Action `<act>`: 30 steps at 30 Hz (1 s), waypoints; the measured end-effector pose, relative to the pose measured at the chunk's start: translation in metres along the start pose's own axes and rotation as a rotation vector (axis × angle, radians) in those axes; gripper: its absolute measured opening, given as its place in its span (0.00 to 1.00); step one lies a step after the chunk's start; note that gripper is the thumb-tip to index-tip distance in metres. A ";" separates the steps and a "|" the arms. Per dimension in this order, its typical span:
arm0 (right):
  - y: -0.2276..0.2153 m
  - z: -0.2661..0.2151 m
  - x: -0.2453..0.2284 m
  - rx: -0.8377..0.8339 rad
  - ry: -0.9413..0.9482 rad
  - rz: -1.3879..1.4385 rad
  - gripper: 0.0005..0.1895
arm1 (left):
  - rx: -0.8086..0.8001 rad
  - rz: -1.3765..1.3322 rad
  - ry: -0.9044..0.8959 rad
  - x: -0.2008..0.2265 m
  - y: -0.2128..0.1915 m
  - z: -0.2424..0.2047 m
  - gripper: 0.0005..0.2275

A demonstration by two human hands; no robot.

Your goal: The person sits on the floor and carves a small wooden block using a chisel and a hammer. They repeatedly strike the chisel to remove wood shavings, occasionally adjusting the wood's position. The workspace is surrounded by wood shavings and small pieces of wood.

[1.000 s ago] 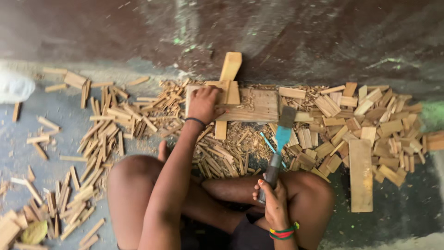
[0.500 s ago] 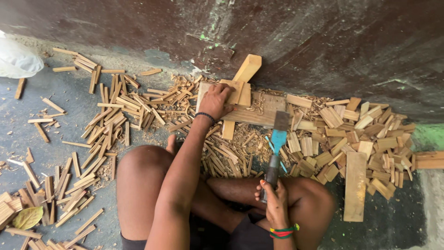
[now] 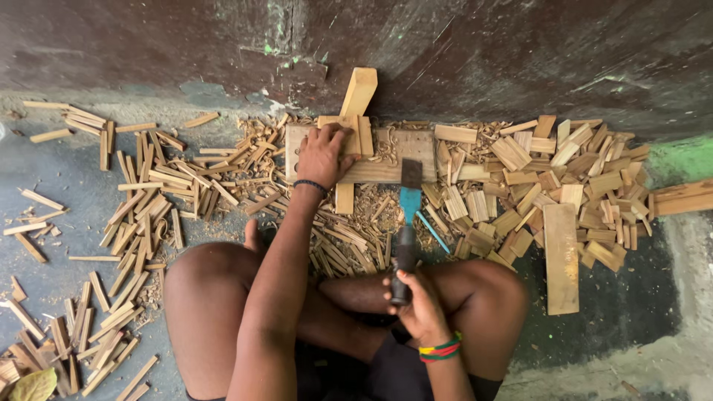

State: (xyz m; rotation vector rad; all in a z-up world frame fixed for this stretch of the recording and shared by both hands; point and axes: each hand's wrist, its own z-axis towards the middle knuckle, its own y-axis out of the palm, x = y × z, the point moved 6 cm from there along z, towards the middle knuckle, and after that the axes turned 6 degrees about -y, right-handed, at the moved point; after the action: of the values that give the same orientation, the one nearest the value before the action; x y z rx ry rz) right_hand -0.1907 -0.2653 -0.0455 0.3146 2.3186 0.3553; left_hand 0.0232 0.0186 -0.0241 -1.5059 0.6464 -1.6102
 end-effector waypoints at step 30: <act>0.025 -0.002 0.013 0.064 -0.008 -0.109 0.14 | -0.037 0.075 0.049 0.010 -0.011 -0.011 0.20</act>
State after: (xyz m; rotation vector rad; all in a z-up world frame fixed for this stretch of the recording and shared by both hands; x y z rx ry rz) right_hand -0.1981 -0.2385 -0.0435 0.2196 2.3313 0.2258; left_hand 0.0108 0.0150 -0.0110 -1.4553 0.7548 -1.5898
